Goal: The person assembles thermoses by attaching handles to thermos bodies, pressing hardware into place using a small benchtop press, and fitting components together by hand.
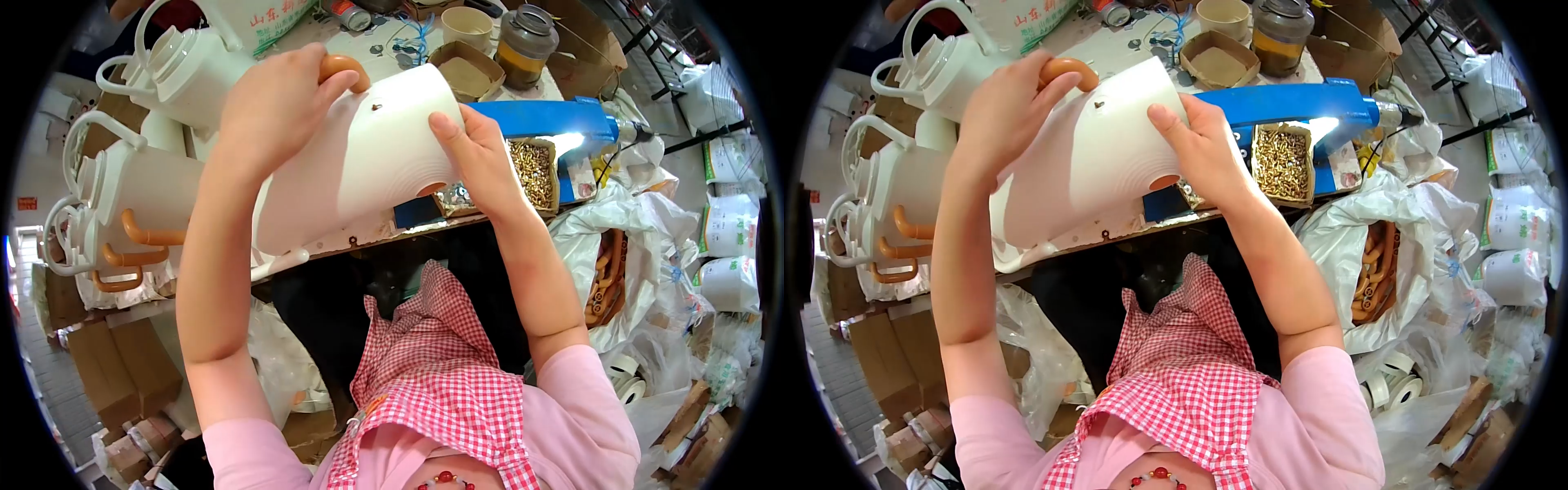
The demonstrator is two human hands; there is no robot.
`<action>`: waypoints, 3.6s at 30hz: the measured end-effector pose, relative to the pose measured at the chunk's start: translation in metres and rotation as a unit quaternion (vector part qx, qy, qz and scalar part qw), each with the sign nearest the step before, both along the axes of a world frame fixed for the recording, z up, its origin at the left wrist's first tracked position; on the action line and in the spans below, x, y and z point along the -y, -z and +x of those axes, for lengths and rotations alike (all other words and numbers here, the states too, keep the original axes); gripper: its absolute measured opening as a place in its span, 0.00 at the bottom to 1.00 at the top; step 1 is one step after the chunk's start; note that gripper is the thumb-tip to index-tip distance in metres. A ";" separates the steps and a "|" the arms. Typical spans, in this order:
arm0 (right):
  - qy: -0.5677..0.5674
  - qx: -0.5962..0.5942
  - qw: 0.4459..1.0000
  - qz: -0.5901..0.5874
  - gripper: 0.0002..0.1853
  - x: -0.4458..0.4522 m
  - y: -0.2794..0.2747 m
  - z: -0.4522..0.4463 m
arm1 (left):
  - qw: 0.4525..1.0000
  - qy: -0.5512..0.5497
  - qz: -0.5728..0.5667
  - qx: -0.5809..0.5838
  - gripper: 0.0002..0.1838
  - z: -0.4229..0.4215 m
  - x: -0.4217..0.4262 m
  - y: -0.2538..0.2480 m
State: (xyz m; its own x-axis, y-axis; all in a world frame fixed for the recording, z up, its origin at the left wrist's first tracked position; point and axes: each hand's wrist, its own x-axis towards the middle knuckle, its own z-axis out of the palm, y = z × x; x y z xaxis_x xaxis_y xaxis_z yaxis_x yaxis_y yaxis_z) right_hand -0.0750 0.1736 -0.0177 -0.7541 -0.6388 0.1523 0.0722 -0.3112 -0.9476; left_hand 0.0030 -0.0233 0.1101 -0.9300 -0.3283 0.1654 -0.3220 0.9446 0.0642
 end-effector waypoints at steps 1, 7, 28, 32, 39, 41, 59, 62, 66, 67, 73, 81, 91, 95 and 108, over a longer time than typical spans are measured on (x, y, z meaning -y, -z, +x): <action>-0.014 0.004 1.000 0.011 0.22 -0.002 -0.002 -0.001 | 0.998 0.047 0.041 0.019 0.17 -0.009 -0.002 0.001; -0.038 0.016 0.997 0.066 0.23 -0.003 -0.002 -0.006 | 0.977 0.066 0.201 0.015 0.17 0.000 -0.012 -0.014; 0.004 -0.012 0.995 0.098 0.25 -0.001 -0.005 -0.003 | 0.990 0.068 0.091 0.081 0.16 0.006 -0.032 -0.013; -0.002 -0.029 0.993 0.113 0.24 -0.002 -0.007 -0.005 | 0.990 0.059 0.095 0.082 0.17 0.006 -0.032 -0.010; 0.013 -0.049 0.994 0.101 0.22 -0.002 -0.003 -0.005 | 0.992 0.070 0.071 0.076 0.17 0.005 -0.031 -0.007; 0.020 -0.056 0.993 0.102 0.22 -0.003 -0.004 -0.004 | 0.992 0.071 0.070 0.074 0.18 0.005 -0.032 -0.006; 0.128 -0.078 0.987 0.061 0.19 -0.044 -0.022 0.024 | 0.984 0.101 0.093 0.116 0.14 0.018 0.002 -0.017; 0.360 -0.198 0.912 0.005 0.18 -0.093 0.011 0.041 | 0.987 0.108 0.090 0.072 0.16 0.045 0.032 -0.011; 0.520 -0.257 0.803 0.139 0.14 -0.280 0.071 0.096 | 0.965 -0.105 0.191 0.144 0.18 0.129 0.002 -0.033; 0.565 -0.173 0.799 0.111 0.15 -0.328 0.088 0.110 | 0.962 -0.085 0.228 0.125 0.18 0.147 -0.003 -0.026; 0.414 -0.247 0.503 0.717 0.24 -0.615 0.204 0.180 | 0.925 -0.074 0.373 0.007 0.15 0.204 -0.120 -0.001; 0.103 0.055 0.396 0.911 0.43 -0.729 0.271 0.217 | 0.934 0.095 0.335 0.078 0.16 0.179 -0.231 0.024; 0.396 -0.123 0.767 0.489 0.35 -0.552 -0.002 0.147 | 0.869 -0.029 0.494 0.000 0.26 0.222 -0.188 0.061; 0.320 -0.294 0.891 0.131 0.33 -0.323 0.012 0.094 | 0.863 -0.034 0.503 -0.008 0.26 0.242 -0.190 0.056; -0.008 -0.415 0.892 0.181 0.37 -0.219 -0.025 0.083 | 0.884 0.074 0.448 -0.112 0.21 0.260 -0.169 0.053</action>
